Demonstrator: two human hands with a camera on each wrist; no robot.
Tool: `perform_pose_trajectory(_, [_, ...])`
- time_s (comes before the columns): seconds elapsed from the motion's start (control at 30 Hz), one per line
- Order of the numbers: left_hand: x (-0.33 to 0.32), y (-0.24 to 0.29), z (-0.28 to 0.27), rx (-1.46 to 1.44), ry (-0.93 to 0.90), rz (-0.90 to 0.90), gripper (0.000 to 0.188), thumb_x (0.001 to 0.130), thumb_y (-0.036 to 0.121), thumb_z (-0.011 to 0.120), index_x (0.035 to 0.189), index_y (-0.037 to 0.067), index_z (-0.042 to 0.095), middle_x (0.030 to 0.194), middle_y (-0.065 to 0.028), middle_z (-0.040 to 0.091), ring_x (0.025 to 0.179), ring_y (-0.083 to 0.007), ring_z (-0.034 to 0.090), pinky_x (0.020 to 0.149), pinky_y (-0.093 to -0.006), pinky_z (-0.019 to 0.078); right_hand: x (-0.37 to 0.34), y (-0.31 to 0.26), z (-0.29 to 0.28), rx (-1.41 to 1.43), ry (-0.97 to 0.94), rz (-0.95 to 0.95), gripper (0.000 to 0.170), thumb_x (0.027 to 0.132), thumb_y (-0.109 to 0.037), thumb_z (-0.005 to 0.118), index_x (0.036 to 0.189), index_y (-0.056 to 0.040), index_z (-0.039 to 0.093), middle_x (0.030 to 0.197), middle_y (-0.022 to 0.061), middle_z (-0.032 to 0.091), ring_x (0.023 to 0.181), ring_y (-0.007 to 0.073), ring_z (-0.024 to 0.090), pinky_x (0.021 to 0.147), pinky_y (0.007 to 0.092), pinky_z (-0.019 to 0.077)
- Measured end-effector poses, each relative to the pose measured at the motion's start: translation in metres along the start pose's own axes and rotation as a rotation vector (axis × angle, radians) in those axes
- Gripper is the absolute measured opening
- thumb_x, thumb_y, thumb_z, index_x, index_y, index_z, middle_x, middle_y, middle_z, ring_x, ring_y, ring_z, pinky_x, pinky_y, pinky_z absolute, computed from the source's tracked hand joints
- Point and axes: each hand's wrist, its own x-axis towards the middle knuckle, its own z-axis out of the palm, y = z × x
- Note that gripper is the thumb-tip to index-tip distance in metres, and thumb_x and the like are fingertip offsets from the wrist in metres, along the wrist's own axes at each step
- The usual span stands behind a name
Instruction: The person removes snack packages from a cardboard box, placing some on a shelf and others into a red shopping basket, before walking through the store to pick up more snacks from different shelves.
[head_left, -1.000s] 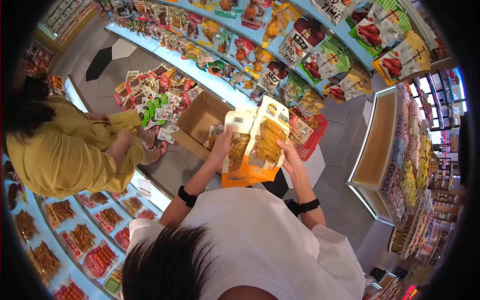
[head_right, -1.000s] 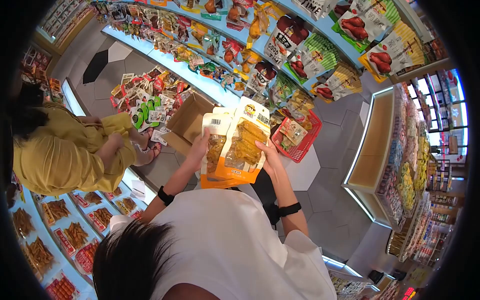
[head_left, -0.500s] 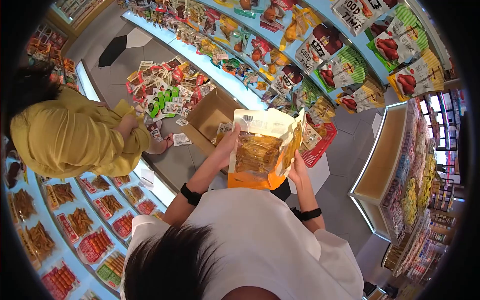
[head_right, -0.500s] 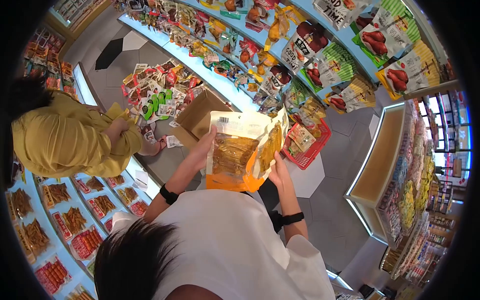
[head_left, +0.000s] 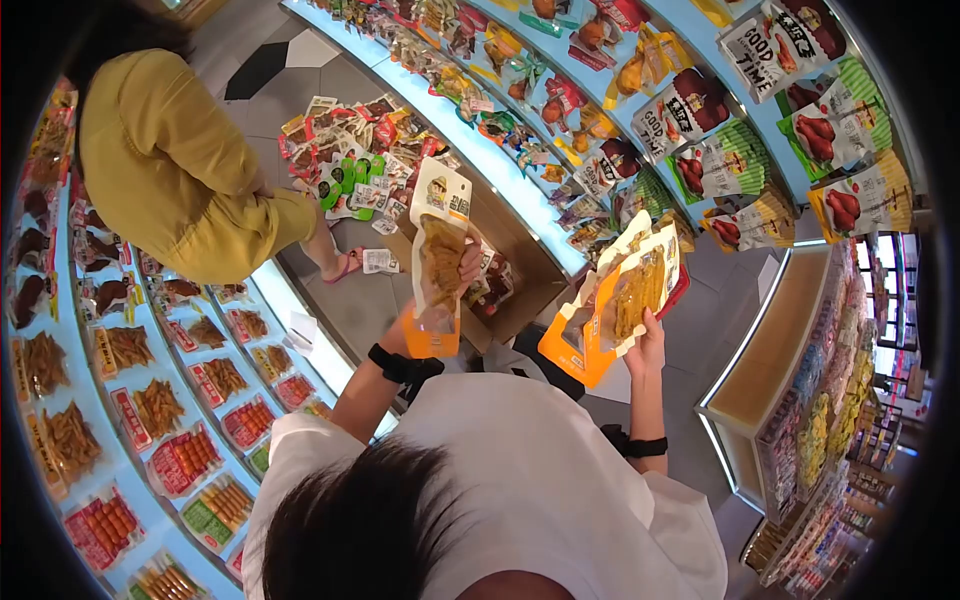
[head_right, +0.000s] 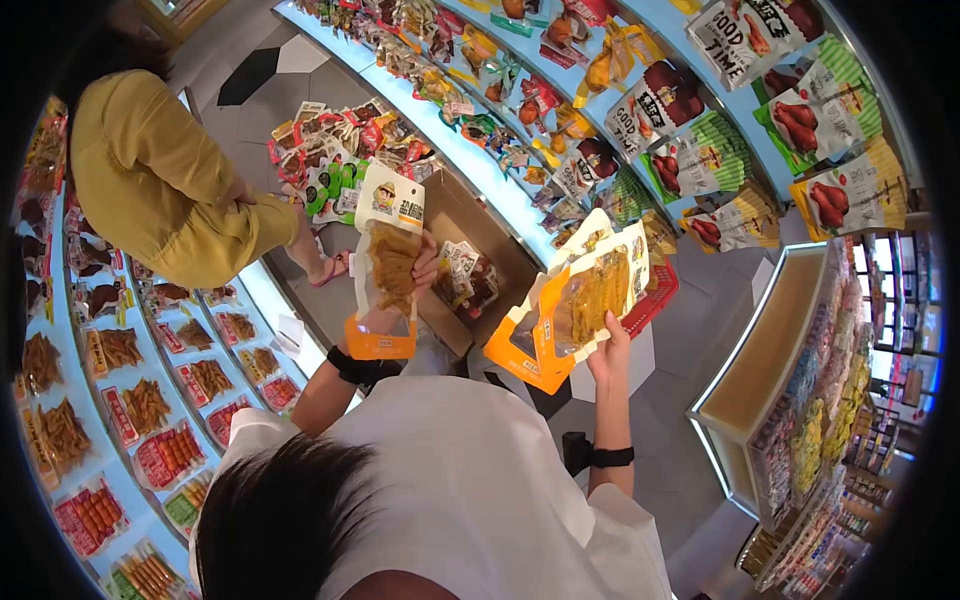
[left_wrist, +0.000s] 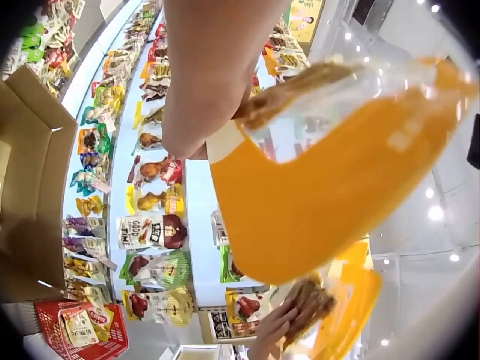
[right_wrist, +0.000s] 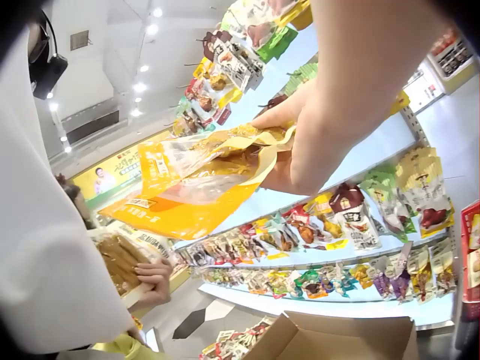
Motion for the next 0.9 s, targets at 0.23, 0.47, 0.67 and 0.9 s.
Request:
perform_pose_trajectory(0.23, [-0.006,-0.059,-0.009,-0.181,0.018,-0.102,0.037,0.091,0.038,0.04,0.103,0.003,0.049,0.086,-0.0063,0.057,0.076,-0.0142,0.058,0.068,-0.029,0.0496,0.031,0.061,0.085,-0.064,-0.115,0.278,0.05,0.079,-0.008,0.058,0.125,-0.002,0.038,0.122,0.009,0.049,0.114,0.0225,0.046,0.099,0.0392,0.0334])
perform_pose_trajectory(0.47, [-0.042,-0.071,0.006,0.033,0.368,-0.315,0.038,0.091,0.037,0.04,0.106,0.004,0.048,0.084,-0.0055,0.056,0.075,-0.0141,0.057,0.067,-0.0271,0.0485,0.036,0.075,0.082,-0.034,-0.145,0.425,0.048,0.08,-0.007,0.057,0.124,-0.0003,0.039,0.121,0.0119,0.049,0.111,0.0231,0.047,0.097,0.0381,0.0352])
perform_pose_trajectory(0.67, [-0.01,-0.06,0.025,0.325,0.685,-0.314,0.038,0.091,0.037,0.04,0.107,0.004,0.048,0.083,-0.0049,0.055,0.074,-0.014,0.056,0.067,-0.0255,0.0476,0.042,0.085,0.065,-0.022,-0.073,0.466,0.046,0.08,-0.008,0.056,0.123,-0.0007,0.04,0.12,0.0111,0.05,0.11,0.0228,0.049,0.097,0.0379,0.0357])
perform_pose_trajectory(0.9, [0.016,-0.028,0.051,0.561,0.922,-0.242,0.038,0.091,0.036,0.039,0.11,0.004,0.047,0.081,-0.0041,0.054,0.073,-0.0139,0.055,0.066,-0.0236,0.0465,0.045,0.07,0.039,-0.066,0.011,0.237,0.043,0.08,-0.008,0.057,0.12,-0.0026,0.044,0.114,0.0079,0.054,0.106,0.0212,0.051,0.094,0.0367,0.0377])
